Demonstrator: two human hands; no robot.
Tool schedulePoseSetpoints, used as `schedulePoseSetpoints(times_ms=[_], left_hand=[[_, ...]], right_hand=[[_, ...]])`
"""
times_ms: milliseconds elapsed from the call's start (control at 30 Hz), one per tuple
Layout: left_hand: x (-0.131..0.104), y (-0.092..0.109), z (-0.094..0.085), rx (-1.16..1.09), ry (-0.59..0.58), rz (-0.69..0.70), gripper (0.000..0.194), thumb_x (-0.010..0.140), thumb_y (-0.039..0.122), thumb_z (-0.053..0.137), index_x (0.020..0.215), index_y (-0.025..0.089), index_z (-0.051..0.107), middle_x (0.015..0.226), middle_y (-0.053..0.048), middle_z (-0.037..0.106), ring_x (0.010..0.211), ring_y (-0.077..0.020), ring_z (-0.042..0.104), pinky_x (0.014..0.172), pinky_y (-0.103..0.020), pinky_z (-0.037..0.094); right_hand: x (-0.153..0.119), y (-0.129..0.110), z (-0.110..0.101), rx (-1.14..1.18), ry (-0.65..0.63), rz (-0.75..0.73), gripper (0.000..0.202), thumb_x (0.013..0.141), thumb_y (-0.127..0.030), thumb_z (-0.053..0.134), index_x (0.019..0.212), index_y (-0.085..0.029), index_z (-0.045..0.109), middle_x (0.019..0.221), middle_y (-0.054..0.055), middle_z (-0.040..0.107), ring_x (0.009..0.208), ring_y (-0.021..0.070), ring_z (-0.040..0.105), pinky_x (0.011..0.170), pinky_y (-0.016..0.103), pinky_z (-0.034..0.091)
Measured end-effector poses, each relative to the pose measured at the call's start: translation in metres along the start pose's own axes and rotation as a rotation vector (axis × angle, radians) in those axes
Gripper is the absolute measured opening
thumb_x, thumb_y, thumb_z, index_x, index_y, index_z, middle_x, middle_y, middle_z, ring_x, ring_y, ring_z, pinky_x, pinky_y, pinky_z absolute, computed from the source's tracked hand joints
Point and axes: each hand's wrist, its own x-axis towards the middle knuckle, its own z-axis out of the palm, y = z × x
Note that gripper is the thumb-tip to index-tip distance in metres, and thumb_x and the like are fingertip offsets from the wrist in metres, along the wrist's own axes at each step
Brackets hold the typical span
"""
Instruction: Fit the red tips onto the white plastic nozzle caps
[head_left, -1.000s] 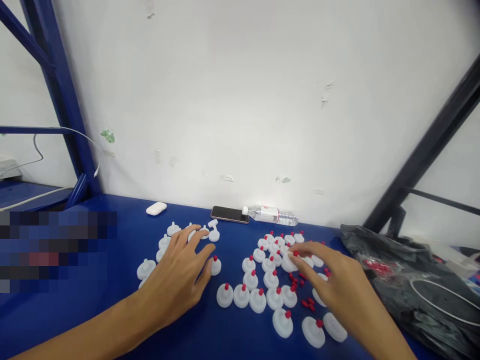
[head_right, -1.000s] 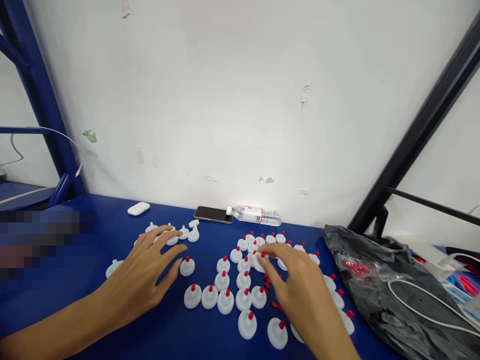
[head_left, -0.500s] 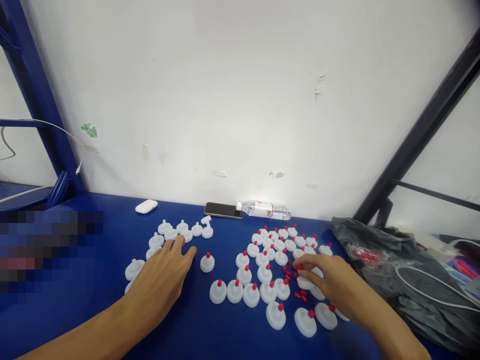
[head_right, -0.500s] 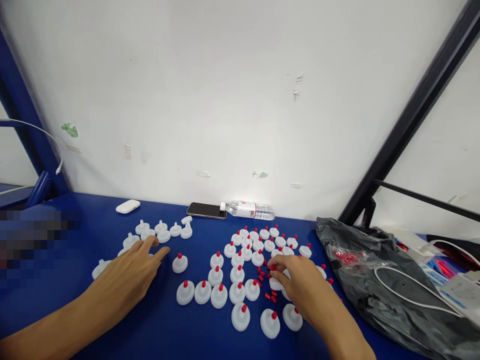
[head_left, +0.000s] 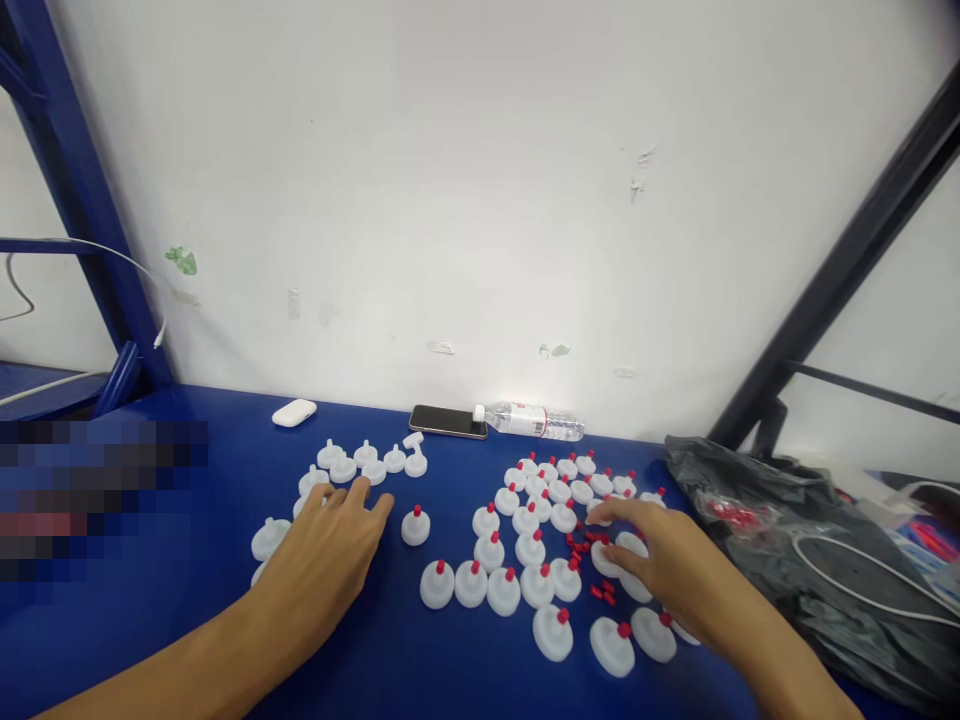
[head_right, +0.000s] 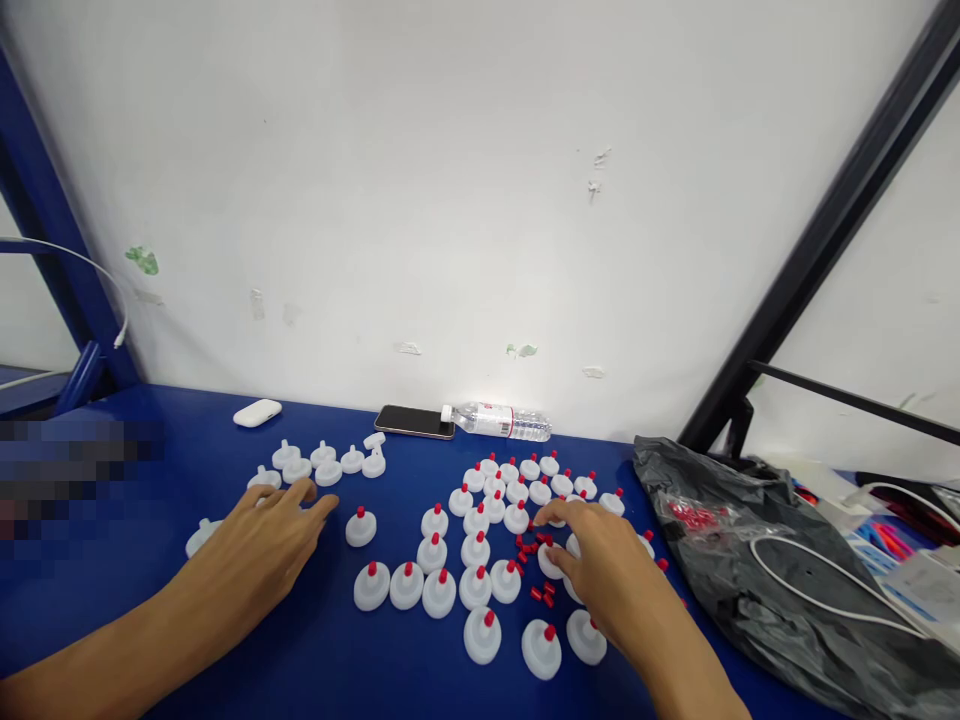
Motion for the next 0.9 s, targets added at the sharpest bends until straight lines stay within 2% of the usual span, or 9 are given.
schedulePoseSetpoints(times_ms=[67, 133, 267, 433, 633, 800, 900], left_hand=[[0.000, 0.002, 0.002, -0.037, 0.002, 0.040, 0.045, 0.092, -0.005, 0.043, 0.116, 0.017, 0.075, 0.106, -0.016, 0.072, 0.092, -0.0325, 0.072, 0.086, -0.048, 0.054], [0.000, 0.004, 0.003, -0.071, 0.014, 0.069, 0.042, 0.097, 0.000, 0.045, 0.122, 0.020, 0.072, 0.109, -0.015, 0.072, 0.095, -0.0306, 0.071, 0.087, -0.046, 0.054], [-0.003, 0.004, 0.009, -0.103, 0.046, 0.089, 0.038, 0.099, 0.004, 0.045, 0.124, 0.018, 0.072, 0.105, -0.015, 0.073, 0.094, -0.0318, 0.070, 0.087, -0.049, 0.053], [-0.003, -0.001, 0.018, -0.125, 0.136, 0.098, 0.041, 0.098, 0.003, 0.044, 0.125, 0.019, 0.070, 0.102, -0.013, 0.072, 0.086, -0.0296, 0.069, 0.083, -0.046, 0.052], [-0.002, -0.001, 0.018, -0.165, 0.275, 0.116, 0.038, 0.102, 0.008, 0.041, 0.126, 0.020, 0.068, 0.109, -0.012, 0.069, 0.087, -0.0267, 0.068, 0.082, -0.042, 0.053], [-0.003, 0.000, 0.021, -0.177, 0.374, 0.151, 0.041, 0.101, 0.007, 0.043, 0.139, 0.013, 0.060, 0.120, -0.016, 0.070, 0.106, -0.0335, 0.066, 0.090, -0.048, 0.053], [-0.002, 0.000, 0.016, -0.172, 0.427, 0.192, 0.037, 0.106, 0.013, 0.042, 0.139, 0.010, 0.058, 0.124, -0.016, 0.070, 0.110, -0.0341, 0.064, 0.095, -0.050, 0.053]], right_hand=[[-0.004, -0.002, -0.002, -0.042, 0.053, -0.014, 0.021, 0.082, -0.020, 0.069, 0.096, -0.030, 0.081, 0.108, 0.006, 0.081, 0.103, 0.0316, 0.076, 0.085, 0.037, 0.057], [-0.011, -0.005, -0.004, -0.060, 0.065, 0.010, 0.016, 0.083, -0.022, 0.068, 0.088, -0.030, 0.081, 0.101, 0.006, 0.081, 0.099, 0.0312, 0.075, 0.081, 0.037, 0.057], [-0.023, -0.004, 0.000, -0.056, -0.049, 0.131, 0.020, 0.088, -0.023, 0.065, 0.092, -0.031, 0.083, 0.089, 0.003, 0.082, 0.082, 0.0282, 0.077, 0.068, 0.034, 0.053], [-0.021, -0.001, 0.004, -0.073, -0.165, 0.168, 0.023, 0.087, -0.019, 0.067, 0.090, -0.033, 0.084, 0.097, 0.001, 0.083, 0.097, 0.0299, 0.076, 0.073, 0.033, 0.050], [-0.011, -0.008, 0.002, -0.065, -0.244, 0.188, 0.026, 0.082, -0.014, 0.066, 0.080, -0.034, 0.083, 0.093, -0.001, 0.083, 0.089, 0.0247, 0.076, 0.064, 0.028, 0.042], [-0.011, -0.014, 0.005, -0.045, -0.223, 0.179, 0.025, 0.080, -0.008, 0.067, 0.072, -0.028, 0.079, 0.079, -0.001, 0.081, 0.079, 0.0208, 0.076, 0.062, 0.026, 0.040], [-0.012, -0.017, 0.003, -0.060, -0.190, 0.171, 0.023, 0.083, -0.009, 0.066, 0.074, -0.028, 0.078, 0.082, -0.001, 0.081, 0.076, 0.0206, 0.076, 0.060, 0.025, 0.041]])
